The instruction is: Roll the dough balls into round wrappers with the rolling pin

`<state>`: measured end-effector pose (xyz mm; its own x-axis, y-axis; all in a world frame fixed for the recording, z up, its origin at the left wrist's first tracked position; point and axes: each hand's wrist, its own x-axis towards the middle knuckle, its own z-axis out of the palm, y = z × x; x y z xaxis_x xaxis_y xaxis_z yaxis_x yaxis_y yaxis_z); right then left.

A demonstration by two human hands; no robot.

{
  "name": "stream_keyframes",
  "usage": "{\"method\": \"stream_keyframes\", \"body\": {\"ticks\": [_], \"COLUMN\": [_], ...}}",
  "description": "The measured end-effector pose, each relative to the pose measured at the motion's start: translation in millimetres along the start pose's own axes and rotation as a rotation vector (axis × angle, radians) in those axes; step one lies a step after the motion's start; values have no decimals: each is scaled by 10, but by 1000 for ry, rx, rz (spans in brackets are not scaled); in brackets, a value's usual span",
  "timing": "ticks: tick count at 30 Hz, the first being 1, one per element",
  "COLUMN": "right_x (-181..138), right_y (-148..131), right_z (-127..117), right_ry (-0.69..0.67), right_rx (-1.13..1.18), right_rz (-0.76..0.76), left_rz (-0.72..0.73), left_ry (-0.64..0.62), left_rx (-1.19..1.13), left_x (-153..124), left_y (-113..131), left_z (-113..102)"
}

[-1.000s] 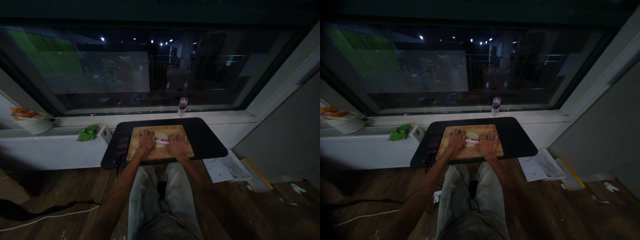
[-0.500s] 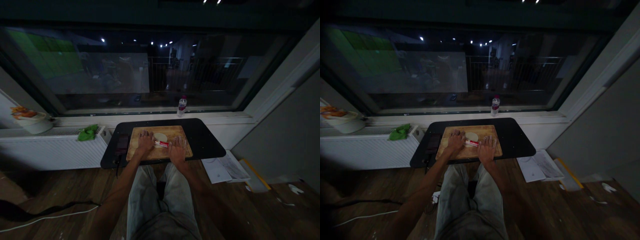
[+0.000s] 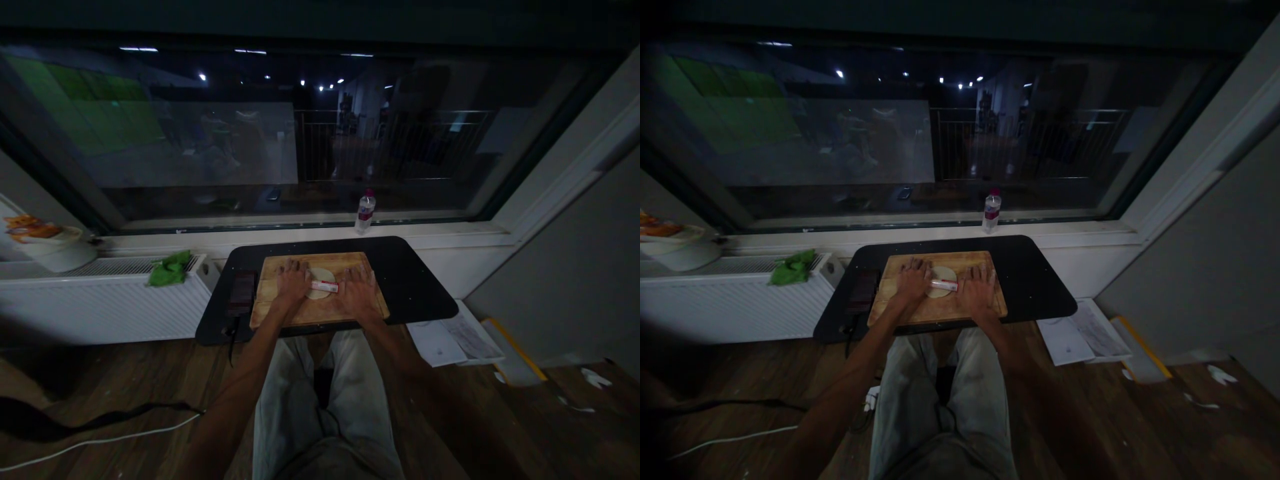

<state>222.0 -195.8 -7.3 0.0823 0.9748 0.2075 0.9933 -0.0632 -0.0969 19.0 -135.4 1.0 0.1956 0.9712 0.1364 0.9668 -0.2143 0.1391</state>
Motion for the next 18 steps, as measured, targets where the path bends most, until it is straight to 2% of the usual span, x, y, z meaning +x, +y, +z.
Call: {"method": "stream_keyframes", "body": {"ticks": [10,18], "right_x": [606,1034], "right_y": [165,187], "right_z": [54,104], "right_ry": [-118,-216], "right_rx": [-50,-10], "right_rz": [-67,-121], "left_rz": [-38,-88], "left_ry": [-6,-7], "left_rx": [-23,-12], "left_x": [183,282], "left_y": [78,109], "left_z": [-20,-49]}}
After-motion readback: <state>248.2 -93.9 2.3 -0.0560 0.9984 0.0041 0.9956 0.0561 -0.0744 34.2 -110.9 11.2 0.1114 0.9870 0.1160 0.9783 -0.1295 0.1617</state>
